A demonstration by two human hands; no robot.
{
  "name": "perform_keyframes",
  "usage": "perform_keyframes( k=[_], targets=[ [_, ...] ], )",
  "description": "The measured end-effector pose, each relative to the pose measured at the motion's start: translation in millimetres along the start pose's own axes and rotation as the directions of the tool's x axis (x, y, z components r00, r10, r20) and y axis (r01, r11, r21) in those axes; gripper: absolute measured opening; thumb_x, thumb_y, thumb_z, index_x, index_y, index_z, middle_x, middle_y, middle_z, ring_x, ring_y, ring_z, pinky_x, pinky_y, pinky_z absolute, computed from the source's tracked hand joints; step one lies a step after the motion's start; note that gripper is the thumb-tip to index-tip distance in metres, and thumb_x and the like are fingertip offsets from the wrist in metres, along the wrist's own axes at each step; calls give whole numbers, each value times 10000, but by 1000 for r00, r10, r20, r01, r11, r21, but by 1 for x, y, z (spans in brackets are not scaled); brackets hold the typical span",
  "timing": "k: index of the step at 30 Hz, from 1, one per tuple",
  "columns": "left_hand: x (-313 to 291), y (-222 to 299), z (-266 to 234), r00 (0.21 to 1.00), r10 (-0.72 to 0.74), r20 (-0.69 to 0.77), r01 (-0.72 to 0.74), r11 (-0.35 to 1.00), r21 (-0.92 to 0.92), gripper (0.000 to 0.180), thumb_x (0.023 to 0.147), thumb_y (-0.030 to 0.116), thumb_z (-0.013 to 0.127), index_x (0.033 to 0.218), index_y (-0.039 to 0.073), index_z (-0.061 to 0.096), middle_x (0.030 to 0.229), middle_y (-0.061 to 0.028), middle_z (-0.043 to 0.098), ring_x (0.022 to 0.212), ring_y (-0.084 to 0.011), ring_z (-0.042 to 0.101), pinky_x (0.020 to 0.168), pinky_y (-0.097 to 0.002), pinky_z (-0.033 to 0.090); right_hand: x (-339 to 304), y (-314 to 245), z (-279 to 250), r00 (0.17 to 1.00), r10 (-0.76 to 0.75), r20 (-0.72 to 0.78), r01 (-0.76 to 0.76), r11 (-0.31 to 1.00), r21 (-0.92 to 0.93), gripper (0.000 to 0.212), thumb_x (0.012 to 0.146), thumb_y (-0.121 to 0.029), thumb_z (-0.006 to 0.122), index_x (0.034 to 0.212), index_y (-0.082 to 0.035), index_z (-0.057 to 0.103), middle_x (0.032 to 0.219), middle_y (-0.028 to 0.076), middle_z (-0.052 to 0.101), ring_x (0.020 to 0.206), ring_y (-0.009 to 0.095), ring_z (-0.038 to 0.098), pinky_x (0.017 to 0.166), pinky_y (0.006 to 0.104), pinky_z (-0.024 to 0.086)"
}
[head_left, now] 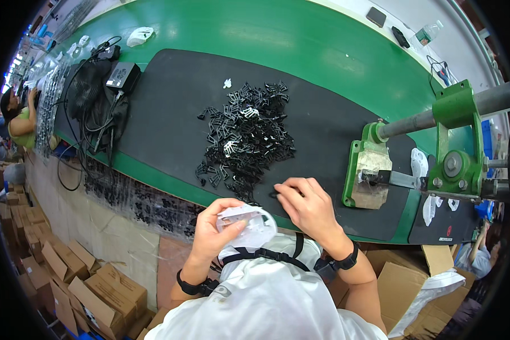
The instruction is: Manually assembling small plastic electronic components using a press machine.
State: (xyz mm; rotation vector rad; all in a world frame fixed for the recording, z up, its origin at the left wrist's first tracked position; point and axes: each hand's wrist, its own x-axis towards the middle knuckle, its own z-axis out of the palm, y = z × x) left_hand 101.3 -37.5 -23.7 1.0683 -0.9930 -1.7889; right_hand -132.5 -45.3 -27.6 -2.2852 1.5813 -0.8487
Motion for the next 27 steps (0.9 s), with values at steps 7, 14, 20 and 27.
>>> perform_keyframes(
  k=[7,14,20,27],
  targets=[
    [38,9,54,822,514,245,-538,559,631,400,681,-102,691,1067,-4,658,1013,-155,697,895,-259,704,755,-319,568,-36,3,-54,915,398,-64,-375,899,226,387,825,4,673,1204,-71,653,834,104,639,684,236,608,658,307,505],
    [58,-1,99,505,708,493,-818,210,536,456,604,-122,690,1040,10,683,991,-147,715,796,-261,719,650,-301,582,-61,-43,-85,664,690,-289,-185,526,830,338,806,117,665,1124,51,571,969,123,640,834,137,610,731,236,511],
    [74,15,100,523,536,663,-852,328,407,457,589,-104,640,1032,-1,687,974,-124,723,787,-249,715,710,-302,569,-81,-25,-87,708,626,-327,-156,590,792,357,763,106,674,1100,46,571,964,146,655,914,190,584,860,333,474],
    [109,11,96,561,141,816,-222,975,-15,386,740,38,816,1040,17,575,1009,-84,638,926,-166,622,804,-289,495,-68,-28,-92,783,531,324,-317,-109,942,363,814,85,686,1153,45,561,1083,109,630,979,138,591,909,296,476]
  ],
)
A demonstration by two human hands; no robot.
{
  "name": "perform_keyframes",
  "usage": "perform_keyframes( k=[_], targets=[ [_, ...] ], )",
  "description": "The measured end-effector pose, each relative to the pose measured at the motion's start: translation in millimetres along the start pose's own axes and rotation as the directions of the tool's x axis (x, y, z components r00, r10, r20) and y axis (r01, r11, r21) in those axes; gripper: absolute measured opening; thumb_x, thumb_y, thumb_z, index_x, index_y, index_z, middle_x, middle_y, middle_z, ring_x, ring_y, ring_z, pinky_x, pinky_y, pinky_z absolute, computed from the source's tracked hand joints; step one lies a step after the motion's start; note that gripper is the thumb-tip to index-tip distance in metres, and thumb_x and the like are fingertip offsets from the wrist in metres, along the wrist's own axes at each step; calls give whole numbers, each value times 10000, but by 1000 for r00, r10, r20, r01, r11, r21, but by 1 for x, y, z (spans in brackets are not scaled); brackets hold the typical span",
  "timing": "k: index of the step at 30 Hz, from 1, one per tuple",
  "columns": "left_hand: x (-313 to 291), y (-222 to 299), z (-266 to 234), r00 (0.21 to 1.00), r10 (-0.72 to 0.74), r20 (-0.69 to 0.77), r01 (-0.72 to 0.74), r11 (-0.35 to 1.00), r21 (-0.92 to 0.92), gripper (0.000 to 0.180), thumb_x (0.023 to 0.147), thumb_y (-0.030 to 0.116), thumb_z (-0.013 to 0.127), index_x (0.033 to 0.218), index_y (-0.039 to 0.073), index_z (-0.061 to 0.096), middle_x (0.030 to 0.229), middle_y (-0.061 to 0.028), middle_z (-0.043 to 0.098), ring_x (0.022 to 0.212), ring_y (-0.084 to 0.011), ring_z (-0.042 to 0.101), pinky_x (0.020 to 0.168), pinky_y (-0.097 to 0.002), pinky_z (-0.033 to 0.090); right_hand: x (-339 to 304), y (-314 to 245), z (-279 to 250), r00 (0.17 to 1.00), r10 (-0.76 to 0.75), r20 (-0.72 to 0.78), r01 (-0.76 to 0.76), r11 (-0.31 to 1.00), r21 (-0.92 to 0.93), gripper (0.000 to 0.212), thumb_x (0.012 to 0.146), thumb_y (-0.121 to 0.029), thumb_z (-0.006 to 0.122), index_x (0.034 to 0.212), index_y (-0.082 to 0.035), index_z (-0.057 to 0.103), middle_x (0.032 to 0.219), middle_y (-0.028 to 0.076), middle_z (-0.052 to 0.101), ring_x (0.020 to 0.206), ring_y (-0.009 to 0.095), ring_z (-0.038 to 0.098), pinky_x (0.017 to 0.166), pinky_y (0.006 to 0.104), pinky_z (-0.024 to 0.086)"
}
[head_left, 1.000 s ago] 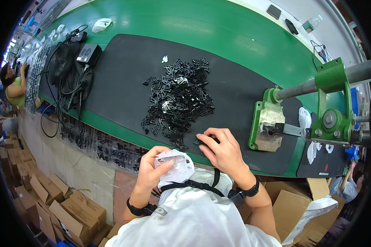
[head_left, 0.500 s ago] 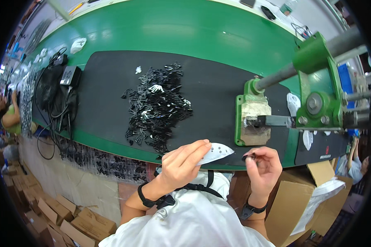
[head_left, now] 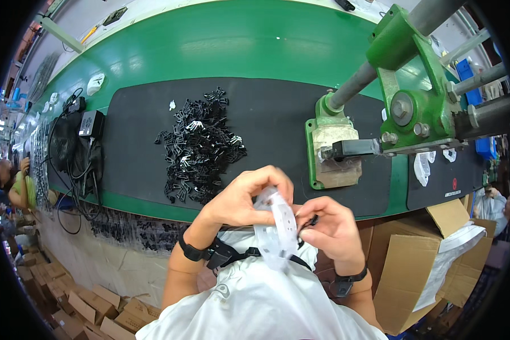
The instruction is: Manually assembling small plastic electronic components using a press machine.
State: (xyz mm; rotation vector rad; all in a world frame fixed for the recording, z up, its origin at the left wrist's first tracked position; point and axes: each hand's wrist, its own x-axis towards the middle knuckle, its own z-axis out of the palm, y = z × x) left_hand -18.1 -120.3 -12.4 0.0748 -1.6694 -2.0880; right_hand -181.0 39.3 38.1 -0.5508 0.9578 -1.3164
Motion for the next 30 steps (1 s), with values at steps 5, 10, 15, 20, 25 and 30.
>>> perform_keyframes(
  k=[5,10,15,20,25,30],
  targets=[
    [13,5,19,873,112,-474,89,920,382,460,625,112,876,984,47,596,997,-50,568,781,-144,559,624,-279,433,6,29,-18,985,-145,-95,159,973,170,314,820,39,704,1104,15,572,1021,79,618,935,130,589,861,286,482],
    [5,19,41,930,222,-291,82,647,758,229,738,44,754,937,18,642,878,-103,633,735,-267,597,676,-359,487,15,28,-13,969,-180,-170,229,914,336,229,831,38,696,1036,10,598,1002,83,629,896,134,608,823,283,509],
    [-4,25,56,965,150,-214,4,811,585,461,804,94,664,1221,-52,530,1181,-216,575,1100,-391,544,971,-451,422,19,37,-9,906,-297,-300,342,933,109,210,835,86,676,1032,32,626,1064,110,645,950,142,619,849,285,518],
    [-13,9,49,972,70,-225,91,769,633,403,818,64,665,1186,-59,556,1116,-198,609,1043,-354,591,917,-406,462,11,27,-3,851,-437,-290,395,898,-194,222,844,100,668,1056,65,611,1043,139,672,940,165,652,855,282,523],
    [-12,16,42,975,-8,-221,87,933,350,293,880,47,590,1147,-73,590,1089,-176,637,973,-252,638,859,-333,485,9,7,0,825,-501,-262,453,863,-223,188,847,113,656,1026,74,613,998,147,663,886,153,652,796,259,539],
    [-6,13,40,961,-25,-274,101,959,265,304,859,58,587,1134,-69,607,1018,-150,665,913,-222,655,813,-308,501,13,-2,7,821,-514,-250,397,828,-397,157,797,86,721,940,40,674,958,110,631,815,141,634,715,247,537]
  ],
)
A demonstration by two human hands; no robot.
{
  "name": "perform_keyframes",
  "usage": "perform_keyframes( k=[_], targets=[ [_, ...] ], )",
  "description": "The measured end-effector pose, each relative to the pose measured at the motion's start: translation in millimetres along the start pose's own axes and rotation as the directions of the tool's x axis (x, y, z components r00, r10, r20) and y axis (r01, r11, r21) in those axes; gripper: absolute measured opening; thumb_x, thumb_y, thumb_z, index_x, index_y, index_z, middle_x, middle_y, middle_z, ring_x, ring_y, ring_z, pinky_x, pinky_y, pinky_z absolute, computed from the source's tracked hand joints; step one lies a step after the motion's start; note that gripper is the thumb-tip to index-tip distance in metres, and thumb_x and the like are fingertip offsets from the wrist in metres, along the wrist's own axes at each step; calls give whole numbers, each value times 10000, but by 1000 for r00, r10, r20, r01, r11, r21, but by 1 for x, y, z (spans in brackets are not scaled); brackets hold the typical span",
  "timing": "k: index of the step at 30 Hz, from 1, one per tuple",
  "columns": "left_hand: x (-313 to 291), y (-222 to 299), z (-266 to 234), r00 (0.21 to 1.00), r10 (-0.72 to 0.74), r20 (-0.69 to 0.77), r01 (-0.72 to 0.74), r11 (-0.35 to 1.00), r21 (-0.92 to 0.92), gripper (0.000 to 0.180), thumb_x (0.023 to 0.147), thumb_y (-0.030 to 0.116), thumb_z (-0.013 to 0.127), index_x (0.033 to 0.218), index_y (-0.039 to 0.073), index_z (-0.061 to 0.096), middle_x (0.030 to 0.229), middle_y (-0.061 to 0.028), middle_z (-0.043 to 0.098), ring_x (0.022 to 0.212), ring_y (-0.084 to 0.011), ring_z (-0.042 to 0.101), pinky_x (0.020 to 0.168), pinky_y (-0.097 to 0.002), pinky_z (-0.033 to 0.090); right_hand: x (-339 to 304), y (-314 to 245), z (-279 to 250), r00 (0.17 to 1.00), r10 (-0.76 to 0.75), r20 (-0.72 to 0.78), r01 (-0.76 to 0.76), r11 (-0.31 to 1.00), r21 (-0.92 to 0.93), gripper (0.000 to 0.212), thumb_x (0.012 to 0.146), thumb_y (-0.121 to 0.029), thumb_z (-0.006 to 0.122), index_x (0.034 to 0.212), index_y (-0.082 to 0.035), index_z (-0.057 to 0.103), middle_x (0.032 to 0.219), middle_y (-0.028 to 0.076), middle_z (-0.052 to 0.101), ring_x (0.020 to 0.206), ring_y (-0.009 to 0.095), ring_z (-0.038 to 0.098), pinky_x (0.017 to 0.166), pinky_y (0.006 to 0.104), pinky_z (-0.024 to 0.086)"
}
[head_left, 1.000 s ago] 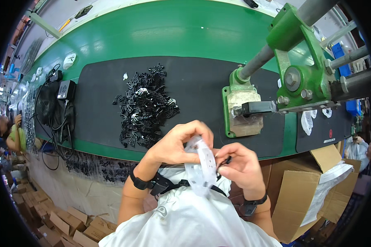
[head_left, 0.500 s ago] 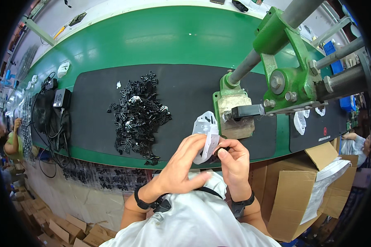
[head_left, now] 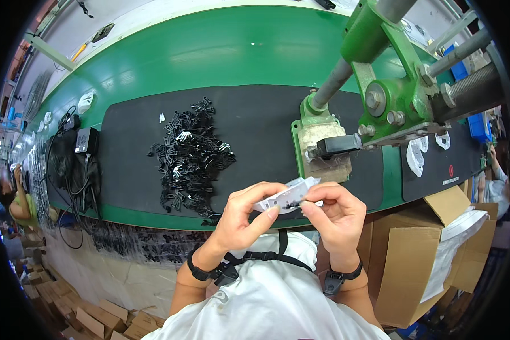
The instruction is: Manually assembling small plastic electronic components using a press machine.
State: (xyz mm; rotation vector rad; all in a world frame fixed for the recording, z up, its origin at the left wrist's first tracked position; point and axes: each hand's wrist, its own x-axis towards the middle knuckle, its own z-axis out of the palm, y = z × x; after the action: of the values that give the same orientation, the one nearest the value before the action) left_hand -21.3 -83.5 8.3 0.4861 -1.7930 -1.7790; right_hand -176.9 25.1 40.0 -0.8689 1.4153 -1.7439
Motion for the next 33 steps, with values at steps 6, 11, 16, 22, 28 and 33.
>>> perform_keyframes(
  k=[6,11,16,22,28,33],
  targets=[
    [7,6,2,997,71,24,-73,996,52,313,806,49,626,1099,-59,616,974,-151,664,856,-220,653,770,-306,504,5,-2,9,964,-265,12,235,831,-505,189,720,21,797,887,-40,733,873,66,568,778,135,594,640,250,487],
    [9,11,10,997,28,-66,-13,977,213,282,763,45,694,1021,-54,642,918,-153,679,808,-246,661,738,-316,514,8,7,5,953,-300,27,260,773,-578,217,698,-6,815,872,-23,686,920,98,582,813,182,594,680,277,491],
    [12,7,8,972,229,-43,-208,934,291,222,779,65,726,964,-39,662,869,-156,685,792,-233,670,712,-319,521,16,5,-2,971,-238,0,213,868,-448,343,730,-109,825,996,-24,624,1046,111,621,978,213,580,833,330,474],
    [22,-1,13,970,241,2,-240,965,109,398,712,127,848,1021,-21,645,950,-141,671,831,-227,660,705,-301,530,8,1,-24,991,79,106,-70,994,-85,312,807,-62,769,1073,7,621,1001,69,673,933,130,621,818,285,498],
    [62,0,34,814,579,48,-492,644,586,481,632,158,866,1034,-2,655,980,-117,650,903,-301,629,768,-375,526,24,-10,-54,990,-67,-125,37,973,-229,351,812,-86,784,1069,-8,558,977,25,602,896,84,578,792,243,468],
    [82,-15,56,802,592,-83,-410,646,644,492,614,173,885,1031,20,673,946,-100,628,883,-277,598,749,-369,504,51,-5,-58,866,-425,-263,204,781,-590,332,788,-156,802,1016,5,623,1002,72,566,857,169,620,604,271,526]
  ],
)
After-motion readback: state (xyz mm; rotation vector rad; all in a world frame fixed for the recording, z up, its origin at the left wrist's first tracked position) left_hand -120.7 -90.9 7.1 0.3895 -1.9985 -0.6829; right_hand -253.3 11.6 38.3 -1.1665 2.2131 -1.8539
